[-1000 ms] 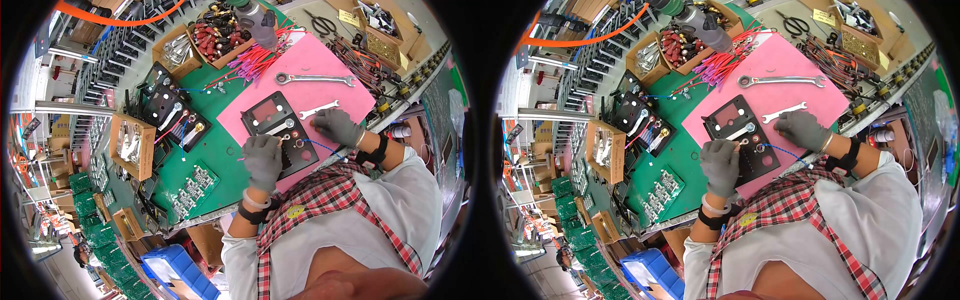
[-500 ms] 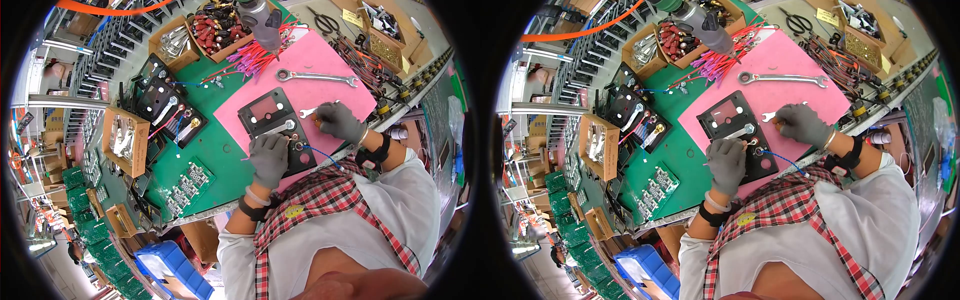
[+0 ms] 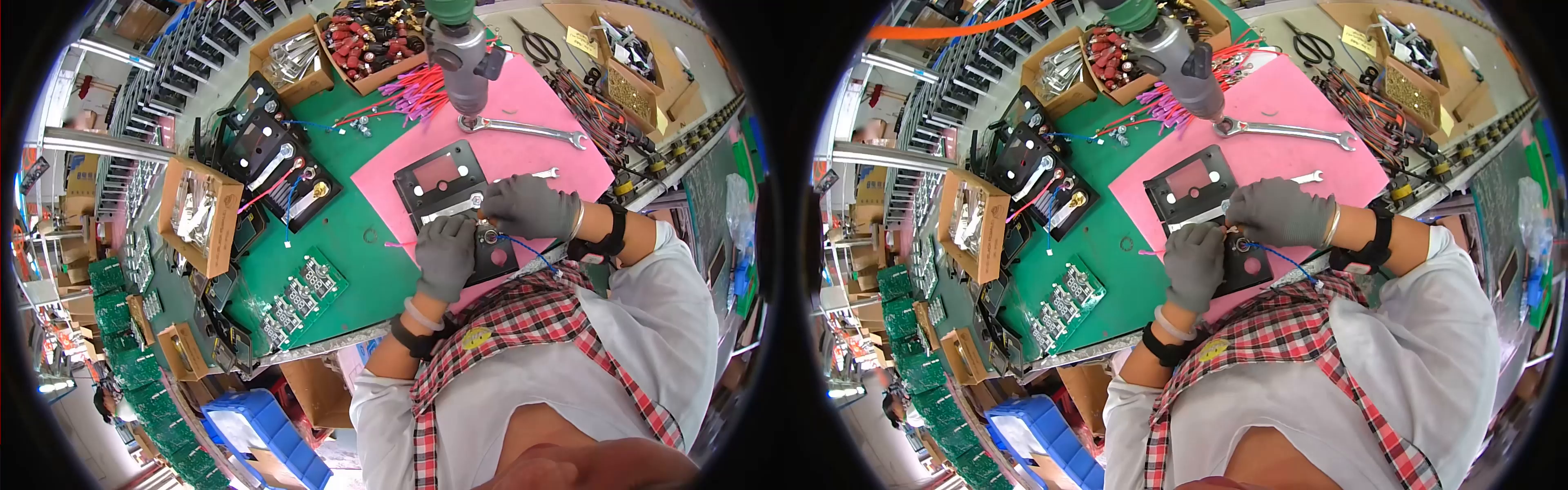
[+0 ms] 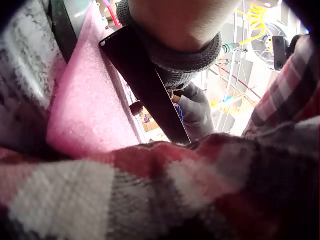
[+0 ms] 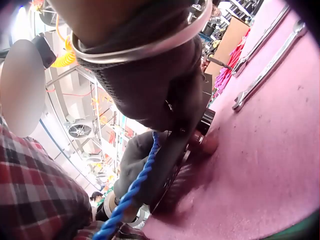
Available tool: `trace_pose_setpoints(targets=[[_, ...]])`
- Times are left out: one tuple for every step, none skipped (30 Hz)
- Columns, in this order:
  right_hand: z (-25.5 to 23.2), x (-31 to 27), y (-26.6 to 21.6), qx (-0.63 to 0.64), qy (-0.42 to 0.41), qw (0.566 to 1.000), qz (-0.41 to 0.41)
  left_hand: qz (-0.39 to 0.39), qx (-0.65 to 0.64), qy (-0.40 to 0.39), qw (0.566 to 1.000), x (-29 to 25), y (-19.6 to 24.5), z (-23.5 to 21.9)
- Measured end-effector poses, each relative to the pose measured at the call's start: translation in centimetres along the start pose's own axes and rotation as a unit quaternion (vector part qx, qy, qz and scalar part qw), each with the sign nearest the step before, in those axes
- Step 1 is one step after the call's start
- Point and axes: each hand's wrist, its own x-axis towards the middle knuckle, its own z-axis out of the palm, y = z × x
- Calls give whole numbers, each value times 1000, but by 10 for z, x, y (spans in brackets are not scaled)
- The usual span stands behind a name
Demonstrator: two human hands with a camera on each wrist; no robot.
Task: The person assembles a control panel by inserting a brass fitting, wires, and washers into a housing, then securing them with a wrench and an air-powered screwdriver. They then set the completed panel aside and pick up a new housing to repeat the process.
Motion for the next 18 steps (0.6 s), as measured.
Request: trace_pose_setpoints(targets=[[4,1,-2,-61,-2,998,-22,2,7,-4,1000,0,0,1],[6,3,-4,-123,-7,991,-47,1,14,-5,1000,-1,-1,3],[8,4,-4,-147,-14,988,-50,3,21,-9,1000,-1,-1,4],[9,5,-4,-170,-20,984,-54,1,17,-11,1000,-1,-1,4],[9,5,-4,-193,-27,979,-57,-1,13,-12,1000,-1,-1,4],[6,6,-6,-205,-32,976,-61,-3,9,-13,1000,0,-1,4],[2,8,-9,-217,-36,973,-64,-2,5,-13,1000,0,-2,5],[0,8,-11,-228,-41,970,-68,-2,1,-13,1000,-1,-2,5],[0,9,-12,-238,-47,969,-54,-1,-2,-13,1000,-2,-3,6],[0,9,-14,-247,-52,967,-40,-1,1,-9,1000,-2,-3,6],[0,10,-15,-256,-57,965,-25,0,5,-6,1000,-2,-3,6],[2,11,-15,-261,-61,963,-22,1,8,-5,1000,-2,-3,7],[4,12,-13,-265,-64,962,-17,0,10,0,1000,-3,-4,7],[7,13,-11,-269,-67,961,-12,-1,12,5,1000,-3,-4,9],[8,13,-9,-265,-66,962,-13,-1,13,10,1000,-4,-4,10],[10,13,-7,-260,-65,963,-12,-3,15,2,1000,-4,-4,10],[11,13,-6,-256,-64,965,-12,-5,16,-6,1000,-4,-4,10],[9,14,-8,-250,-76,965,-9,-8,18,-15,1000,-4,-5,9]])
